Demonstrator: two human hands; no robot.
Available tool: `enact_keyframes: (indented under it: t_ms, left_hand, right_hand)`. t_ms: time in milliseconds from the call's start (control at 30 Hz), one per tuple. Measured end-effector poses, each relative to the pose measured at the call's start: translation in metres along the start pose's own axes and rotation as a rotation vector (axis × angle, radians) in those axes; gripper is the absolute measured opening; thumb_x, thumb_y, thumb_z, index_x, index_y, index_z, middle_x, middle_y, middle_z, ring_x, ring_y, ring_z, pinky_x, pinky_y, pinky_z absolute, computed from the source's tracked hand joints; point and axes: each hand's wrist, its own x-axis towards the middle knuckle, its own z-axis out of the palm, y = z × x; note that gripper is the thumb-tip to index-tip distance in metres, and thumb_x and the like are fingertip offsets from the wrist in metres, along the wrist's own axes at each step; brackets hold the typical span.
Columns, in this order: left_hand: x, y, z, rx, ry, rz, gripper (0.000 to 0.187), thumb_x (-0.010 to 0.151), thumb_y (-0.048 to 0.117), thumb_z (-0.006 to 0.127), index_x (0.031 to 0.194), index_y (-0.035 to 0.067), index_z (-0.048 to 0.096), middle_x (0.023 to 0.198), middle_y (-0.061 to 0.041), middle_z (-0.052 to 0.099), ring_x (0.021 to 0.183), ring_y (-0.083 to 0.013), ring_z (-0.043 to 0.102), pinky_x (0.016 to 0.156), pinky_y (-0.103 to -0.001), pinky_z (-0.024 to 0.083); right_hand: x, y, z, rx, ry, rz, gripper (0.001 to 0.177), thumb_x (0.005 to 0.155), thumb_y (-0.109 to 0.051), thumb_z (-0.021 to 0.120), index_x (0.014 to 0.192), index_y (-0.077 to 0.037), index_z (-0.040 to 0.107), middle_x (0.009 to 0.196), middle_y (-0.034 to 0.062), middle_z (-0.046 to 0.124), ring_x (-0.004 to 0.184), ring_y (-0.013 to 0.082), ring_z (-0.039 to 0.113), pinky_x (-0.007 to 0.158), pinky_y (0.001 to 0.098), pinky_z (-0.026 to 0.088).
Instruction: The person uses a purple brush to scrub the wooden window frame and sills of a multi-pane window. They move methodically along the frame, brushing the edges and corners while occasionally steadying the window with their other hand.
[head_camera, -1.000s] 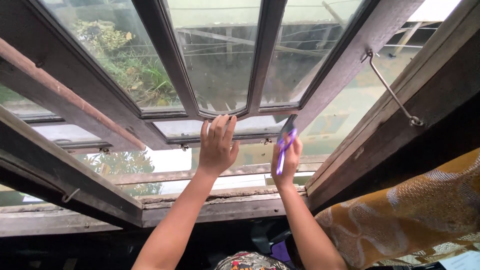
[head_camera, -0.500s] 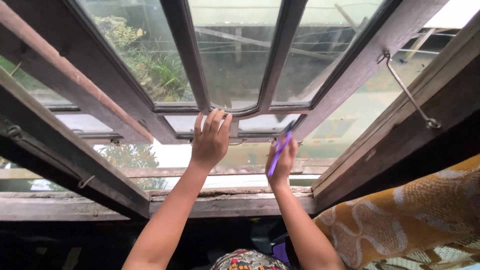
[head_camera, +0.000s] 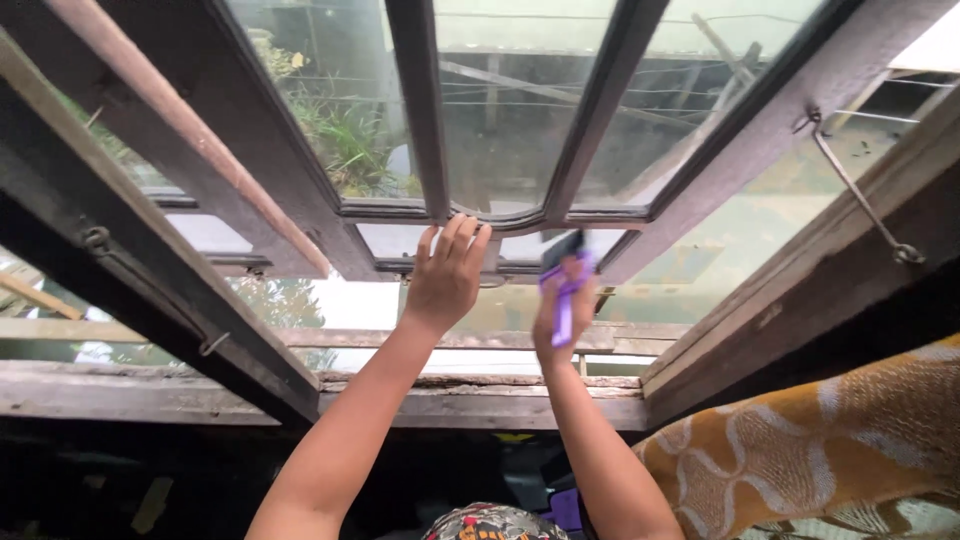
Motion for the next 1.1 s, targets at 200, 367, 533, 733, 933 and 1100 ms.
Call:
enact_keyframes:
  t_ms: [200, 367, 533, 733, 933, 1100]
  left_hand:
    - [0.002, -0.001, -0.01, 0.008, -0.072, 0.001, 0.043, 0.091, 0.016, 0.068, 0.133, 0.017, 0.062, 0.13, -0.01, 0.056, 0.133, -0.0258, 0.046, 0.111, -0.049, 0.033]
    - [0.0, -0.002, -0.01, 0.004, -0.085, 0.0, 0.044, 0.091, 0.017, 0.067, 0.134, 0.016, 0.061, 0.132, -0.01, 0.055, 0.134, -0.026, 0.045, 0.111, -0.049, 0.033]
    - [0.003, -0.001, -0.014, 0.005, -0.068, -0.007, 0.042, 0.093, 0.017, 0.06, 0.134, 0.014, 0.06, 0.132, -0.009, 0.055, 0.132, -0.025, 0.047, 0.108, -0.047, 0.036]
    - [-0.002, -0.001, -0.011, -0.006, -0.09, -0.015, 0.045, 0.092, 0.021, 0.062, 0.136, 0.015, 0.059, 0.134, -0.009, 0.055, 0.134, -0.0244, 0.046, 0.11, -0.047, 0.034]
    - [0.004, -0.001, -0.008, -0.026, -0.054, -0.017, 0.044, 0.093, 0.019, 0.062, 0.136, 0.012, 0.058, 0.134, -0.011, 0.054, 0.134, -0.0262, 0.046, 0.107, -0.046, 0.037]
    - [0.0, 0.0, -0.007, -0.011, -0.079, -0.015, 0.055, 0.088, 0.022, 0.066, 0.141, 0.013, 0.054, 0.136, -0.011, 0.051, 0.135, -0.0277, 0.043, 0.107, -0.046, 0.037]
  right_hand:
    - [-0.044, 0.028, 0.057, 0.034, 0.065, 0.162, 0.011, 0.095, 0.001, 0.07, 0.105, -0.002, 0.069, 0.105, 0.0167, 0.068, 0.103, 0.0331, 0.069, 0.094, 0.0399, 0.051]
    - [-0.073, 0.017, 0.013, -0.059, -0.444, 0.619, 0.015, 0.09, -0.006, 0.071, 0.104, -0.011, 0.073, 0.096, 0.0165, 0.073, 0.092, 0.0364, 0.073, 0.082, 0.0457, 0.054]
    - [-0.047, -0.002, 0.012, -0.123, -0.268, 0.485, 0.019, 0.09, -0.006, 0.07, 0.106, -0.014, 0.075, 0.103, 0.0175, 0.075, 0.101, 0.0371, 0.072, 0.088, 0.0443, 0.054]
    - [-0.068, 0.037, 0.008, -0.176, -0.541, 0.739, 0.019, 0.092, -0.026, 0.071, 0.109, -0.022, 0.078, 0.092, 0.01, 0.076, 0.091, 0.0293, 0.074, 0.084, 0.0429, 0.054]
    - [-0.025, -0.016, 0.011, -0.253, -0.512, 0.822, 0.018, 0.091, -0.01, 0.065, 0.102, -0.017, 0.078, 0.089, 0.0162, 0.075, 0.083, 0.0319, 0.074, 0.08, 0.0454, 0.056]
    - [-0.077, 0.074, 0.006, -0.082, -0.517, 0.658, 0.019, 0.092, -0.007, 0.065, 0.107, -0.013, 0.076, 0.097, 0.0172, 0.072, 0.094, 0.0323, 0.071, 0.083, 0.0452, 0.055]
